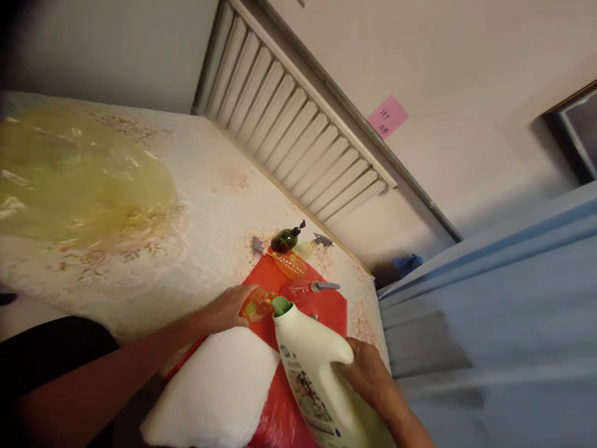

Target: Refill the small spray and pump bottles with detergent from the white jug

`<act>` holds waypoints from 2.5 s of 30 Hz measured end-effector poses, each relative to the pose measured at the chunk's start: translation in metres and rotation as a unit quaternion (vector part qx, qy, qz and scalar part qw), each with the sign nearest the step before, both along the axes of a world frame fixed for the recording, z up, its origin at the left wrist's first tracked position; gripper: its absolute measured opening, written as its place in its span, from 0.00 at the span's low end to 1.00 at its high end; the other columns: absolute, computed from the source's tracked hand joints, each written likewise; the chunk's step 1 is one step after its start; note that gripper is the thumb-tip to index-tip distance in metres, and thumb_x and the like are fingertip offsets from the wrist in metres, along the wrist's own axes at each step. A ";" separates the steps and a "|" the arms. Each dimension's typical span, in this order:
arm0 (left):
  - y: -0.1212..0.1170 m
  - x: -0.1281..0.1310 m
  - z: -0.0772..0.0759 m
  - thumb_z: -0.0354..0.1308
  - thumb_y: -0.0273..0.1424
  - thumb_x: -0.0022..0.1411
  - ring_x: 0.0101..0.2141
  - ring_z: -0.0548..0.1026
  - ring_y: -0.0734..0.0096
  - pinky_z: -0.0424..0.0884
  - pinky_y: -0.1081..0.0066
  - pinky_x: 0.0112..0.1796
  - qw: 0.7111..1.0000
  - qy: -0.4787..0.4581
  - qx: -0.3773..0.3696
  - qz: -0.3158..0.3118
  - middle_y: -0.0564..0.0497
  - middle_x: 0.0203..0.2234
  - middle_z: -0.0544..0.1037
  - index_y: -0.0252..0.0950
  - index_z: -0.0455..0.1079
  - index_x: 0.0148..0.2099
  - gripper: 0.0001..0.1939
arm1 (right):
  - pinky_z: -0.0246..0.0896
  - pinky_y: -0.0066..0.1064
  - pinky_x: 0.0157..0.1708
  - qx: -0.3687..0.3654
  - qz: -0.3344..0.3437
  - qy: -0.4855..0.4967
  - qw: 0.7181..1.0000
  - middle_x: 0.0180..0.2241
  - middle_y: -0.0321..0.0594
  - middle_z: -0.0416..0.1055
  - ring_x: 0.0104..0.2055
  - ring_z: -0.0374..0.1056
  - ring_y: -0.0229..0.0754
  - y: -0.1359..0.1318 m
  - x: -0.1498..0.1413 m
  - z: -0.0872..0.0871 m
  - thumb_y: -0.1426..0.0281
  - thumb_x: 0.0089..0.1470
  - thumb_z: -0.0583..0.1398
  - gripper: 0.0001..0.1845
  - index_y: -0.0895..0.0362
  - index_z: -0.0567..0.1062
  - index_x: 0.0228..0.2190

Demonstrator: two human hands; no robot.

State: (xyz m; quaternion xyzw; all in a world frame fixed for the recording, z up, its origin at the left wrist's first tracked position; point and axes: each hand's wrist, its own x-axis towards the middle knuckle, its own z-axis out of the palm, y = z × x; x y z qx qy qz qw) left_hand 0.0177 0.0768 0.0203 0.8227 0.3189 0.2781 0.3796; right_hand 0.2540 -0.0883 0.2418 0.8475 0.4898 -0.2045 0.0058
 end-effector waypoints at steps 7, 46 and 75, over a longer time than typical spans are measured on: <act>0.000 0.000 -0.001 0.63 0.31 0.45 0.56 0.68 0.53 0.61 0.60 0.56 1.000 0.002 0.007 0.003 0.43 0.58 0.70 0.38 0.55 0.63 0.42 | 0.54 0.21 0.15 -0.017 0.005 -0.010 1.000 0.20 0.33 0.67 0.18 0.61 0.32 0.002 0.000 0.001 0.74 0.44 0.58 0.05 0.60 0.73 0.27; -0.001 0.000 0.002 0.63 0.32 0.47 0.55 0.69 0.51 0.64 0.58 0.54 1.000 0.010 0.010 0.007 0.42 0.56 0.71 0.38 0.58 0.60 0.37 | 0.53 0.21 0.14 -0.030 -0.003 -0.024 0.999 0.20 0.32 0.68 0.17 0.61 0.32 0.005 -0.007 0.009 0.73 0.44 0.59 0.05 0.59 0.74 0.27; -0.001 0.001 0.003 0.63 0.31 0.47 0.55 0.69 0.51 0.63 0.59 0.54 1.000 0.016 0.002 0.004 0.44 0.56 0.71 0.41 0.54 0.62 0.40 | 0.53 0.21 0.15 -0.030 -0.006 -0.021 0.999 0.20 0.33 0.69 0.18 0.62 0.33 0.007 0.000 0.009 0.72 0.44 0.60 0.06 0.59 0.74 0.28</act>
